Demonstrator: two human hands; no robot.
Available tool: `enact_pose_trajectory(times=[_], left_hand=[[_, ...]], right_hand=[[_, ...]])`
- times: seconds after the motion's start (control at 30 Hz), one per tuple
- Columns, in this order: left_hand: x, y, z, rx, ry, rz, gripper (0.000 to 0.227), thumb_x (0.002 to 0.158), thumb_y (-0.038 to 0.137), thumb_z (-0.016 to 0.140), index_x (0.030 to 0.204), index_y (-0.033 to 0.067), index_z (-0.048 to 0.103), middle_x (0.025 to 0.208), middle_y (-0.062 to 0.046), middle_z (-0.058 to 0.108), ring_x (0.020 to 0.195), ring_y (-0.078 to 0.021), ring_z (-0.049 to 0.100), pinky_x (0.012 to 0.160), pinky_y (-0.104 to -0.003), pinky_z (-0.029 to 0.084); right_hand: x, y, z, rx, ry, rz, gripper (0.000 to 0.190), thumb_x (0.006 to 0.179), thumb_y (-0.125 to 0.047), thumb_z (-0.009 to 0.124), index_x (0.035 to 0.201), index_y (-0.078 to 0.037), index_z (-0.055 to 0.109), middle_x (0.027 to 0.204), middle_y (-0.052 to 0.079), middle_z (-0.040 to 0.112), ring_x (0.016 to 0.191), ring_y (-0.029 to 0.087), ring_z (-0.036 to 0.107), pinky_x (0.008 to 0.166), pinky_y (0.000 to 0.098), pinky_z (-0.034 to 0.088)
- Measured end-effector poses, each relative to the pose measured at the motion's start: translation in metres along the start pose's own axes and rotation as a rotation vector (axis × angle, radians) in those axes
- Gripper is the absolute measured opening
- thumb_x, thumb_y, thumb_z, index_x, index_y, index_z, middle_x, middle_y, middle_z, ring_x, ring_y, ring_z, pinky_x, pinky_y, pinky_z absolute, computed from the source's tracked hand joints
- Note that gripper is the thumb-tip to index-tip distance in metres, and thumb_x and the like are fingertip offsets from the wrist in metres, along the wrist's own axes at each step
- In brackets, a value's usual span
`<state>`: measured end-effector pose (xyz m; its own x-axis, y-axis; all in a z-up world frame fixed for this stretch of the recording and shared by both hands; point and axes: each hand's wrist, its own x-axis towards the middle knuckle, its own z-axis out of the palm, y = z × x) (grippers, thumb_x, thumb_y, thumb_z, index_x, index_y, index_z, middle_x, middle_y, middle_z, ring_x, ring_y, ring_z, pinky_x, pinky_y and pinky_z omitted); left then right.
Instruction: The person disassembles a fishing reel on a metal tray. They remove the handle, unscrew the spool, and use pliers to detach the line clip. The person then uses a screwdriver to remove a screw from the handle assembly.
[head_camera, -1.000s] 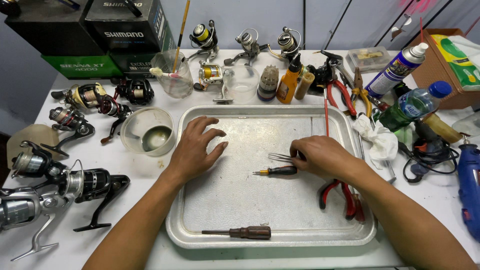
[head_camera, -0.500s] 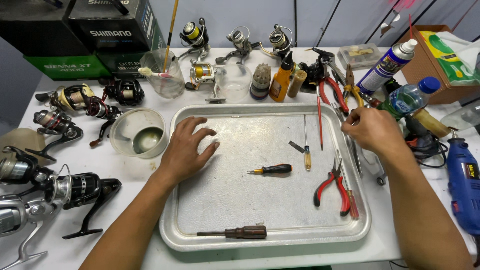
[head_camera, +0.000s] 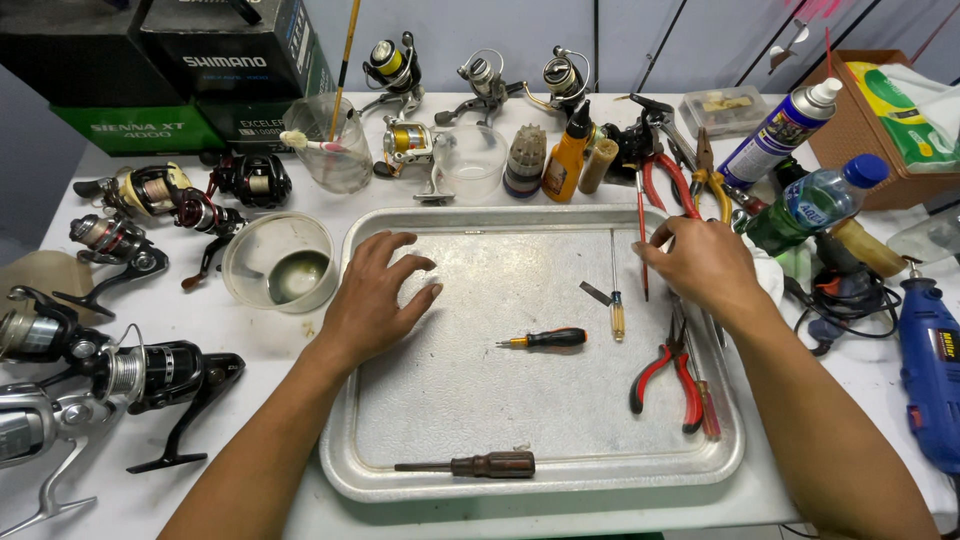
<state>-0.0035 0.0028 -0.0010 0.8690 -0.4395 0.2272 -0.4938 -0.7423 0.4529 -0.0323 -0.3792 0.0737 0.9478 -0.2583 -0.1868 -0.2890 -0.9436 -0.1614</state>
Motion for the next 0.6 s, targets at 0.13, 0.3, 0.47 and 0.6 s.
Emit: enact_pose_trajectory(times=[0.13, 0.3, 0.47, 0.6], left_hand=[[0.002, 0.002, -0.002, 0.004, 0.007, -0.01, 0.029, 0.095, 0.039, 0.066, 0.118, 0.0218, 0.07, 0.139, -0.01, 0.055, 0.14, -0.0391, 0.044, 0.114, -0.058, 0.039], [-0.001, 0.002, 0.0, -0.022, 0.019, -0.005, 0.029, 0.094, 0.036, 0.067, 0.118, 0.0195, 0.069, 0.139, -0.011, 0.055, 0.14, -0.0405, 0.044, 0.113, -0.06, 0.039], [-0.001, -0.007, 0.004, -0.025, 0.085, 0.1, 0.028, 0.094, 0.036, 0.066, 0.114, 0.0168, 0.069, 0.135, -0.013, 0.056, 0.134, -0.0405, 0.045, 0.109, -0.057, 0.04], [-0.002, -0.011, 0.008, -0.029, 0.174, 0.223, 0.027, 0.094, 0.036, 0.067, 0.109, 0.0134, 0.07, 0.131, -0.015, 0.058, 0.129, -0.04, 0.048, 0.106, -0.053, 0.04]], right_hand=[[0.025, 0.004, 0.023, -0.052, 0.001, -0.017, 0.034, 0.091, -0.041, 0.067, 0.106, -0.014, 0.08, 0.099, 0.017, 0.079, 0.109, 0.04, 0.072, 0.093, 0.0508, 0.057], [0.041, 0.02, 0.046, -0.019, 0.014, 0.038, 0.037, 0.092, -0.046, 0.065, 0.106, -0.016, 0.081, 0.102, 0.019, 0.079, 0.112, 0.04, 0.071, 0.094, 0.0506, 0.056], [-0.002, -0.009, -0.025, 0.192, 0.118, 0.003, 0.03, 0.101, -0.038, 0.066, 0.109, -0.011, 0.074, 0.099, 0.014, 0.074, 0.092, 0.031, 0.068, 0.081, 0.0428, 0.055], [-0.019, -0.042, -0.065, 0.444, 0.278, -0.272, 0.017, 0.109, -0.019, 0.069, 0.1, -0.004, 0.067, 0.08, 0.01, 0.07, 0.061, 0.016, 0.062, 0.054, 0.0287, 0.051]])
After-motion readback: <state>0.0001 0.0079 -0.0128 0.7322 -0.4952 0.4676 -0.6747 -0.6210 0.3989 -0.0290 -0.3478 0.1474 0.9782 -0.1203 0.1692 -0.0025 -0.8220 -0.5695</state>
